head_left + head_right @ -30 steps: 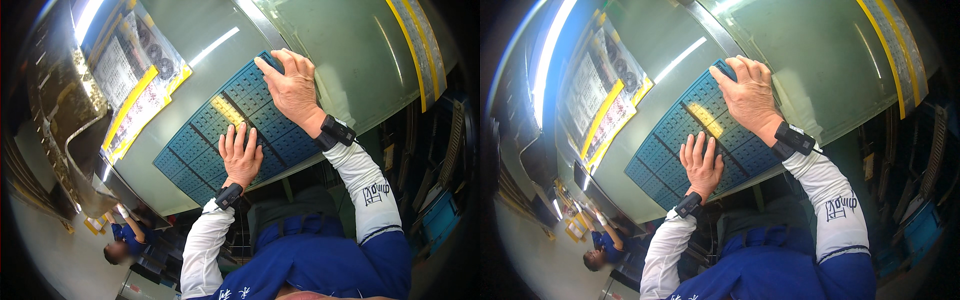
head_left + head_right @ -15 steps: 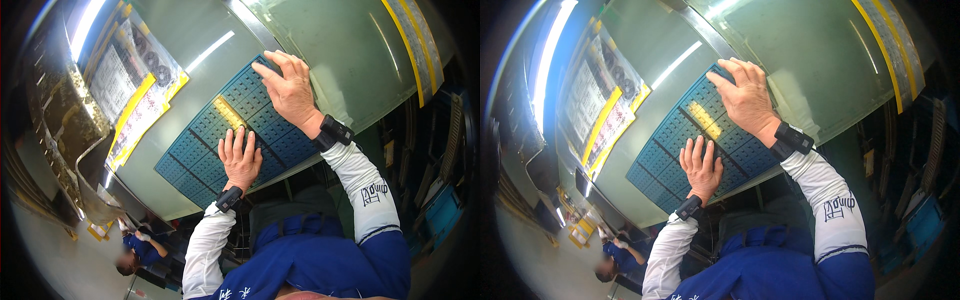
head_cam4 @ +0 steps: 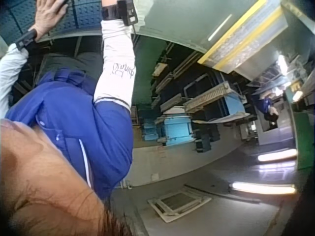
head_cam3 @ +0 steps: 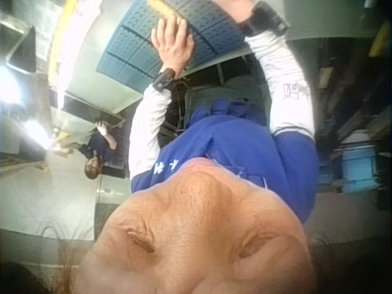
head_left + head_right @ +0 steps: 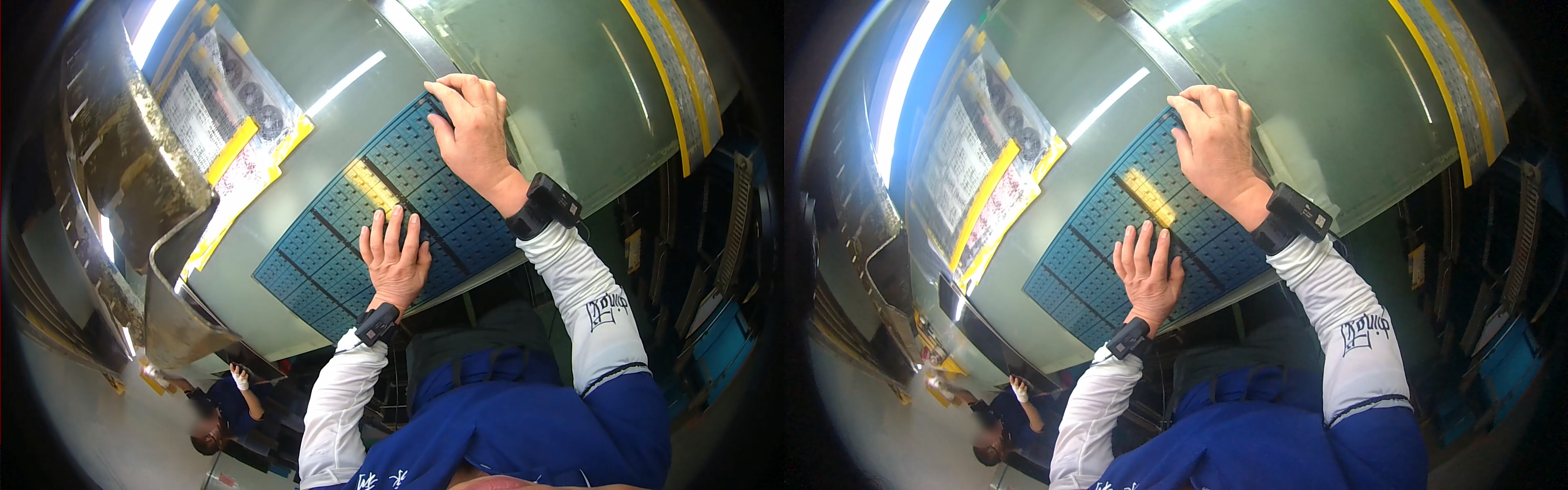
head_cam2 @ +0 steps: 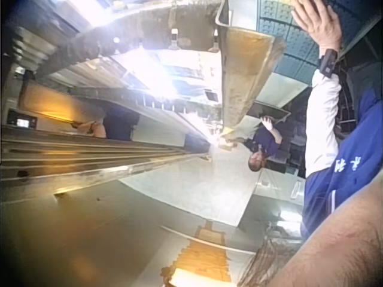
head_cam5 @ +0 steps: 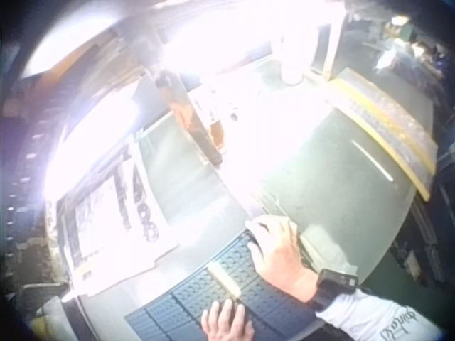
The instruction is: The recorder is placing and aligning small components or protective layers onto a large green circuit board panel on an industrial workbench.
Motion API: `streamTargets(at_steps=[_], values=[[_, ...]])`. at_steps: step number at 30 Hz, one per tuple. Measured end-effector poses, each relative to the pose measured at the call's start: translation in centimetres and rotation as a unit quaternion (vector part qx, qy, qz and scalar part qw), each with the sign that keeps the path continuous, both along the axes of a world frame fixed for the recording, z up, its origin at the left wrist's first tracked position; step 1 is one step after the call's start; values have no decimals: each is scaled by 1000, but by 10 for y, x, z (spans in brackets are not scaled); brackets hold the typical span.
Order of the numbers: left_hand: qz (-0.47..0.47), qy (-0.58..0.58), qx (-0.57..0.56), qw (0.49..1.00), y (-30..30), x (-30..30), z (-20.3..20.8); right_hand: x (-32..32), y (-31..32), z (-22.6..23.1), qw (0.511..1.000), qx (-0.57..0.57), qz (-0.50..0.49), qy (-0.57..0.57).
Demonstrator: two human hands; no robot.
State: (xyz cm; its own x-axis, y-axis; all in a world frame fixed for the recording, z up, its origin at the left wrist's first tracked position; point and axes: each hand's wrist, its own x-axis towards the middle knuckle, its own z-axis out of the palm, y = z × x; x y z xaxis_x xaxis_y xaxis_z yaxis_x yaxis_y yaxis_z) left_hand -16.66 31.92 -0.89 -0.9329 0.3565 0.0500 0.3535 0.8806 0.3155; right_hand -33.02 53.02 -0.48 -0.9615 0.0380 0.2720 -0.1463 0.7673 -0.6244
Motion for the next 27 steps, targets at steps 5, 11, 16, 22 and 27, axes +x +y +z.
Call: streamTargets(at_steps=[5,11,16,22,27], values=[[1,-2,0,1000,0,0,1,-5,0,-6,998,-61,-18,17],[0,-3,-1,1000,-1,0,0,-8,4,-10,996,-82,-20,0],[1,-2,-1,1000,-1,0,0,-8,3,-10,998,-61,-17,11],[1,-3,-1,1000,-2,1,-2,-3,2,-7,999,-35,-11,22],[0,-3,-2,1000,-1,0,0,-2,3,-9,999,-27,-7,32]])
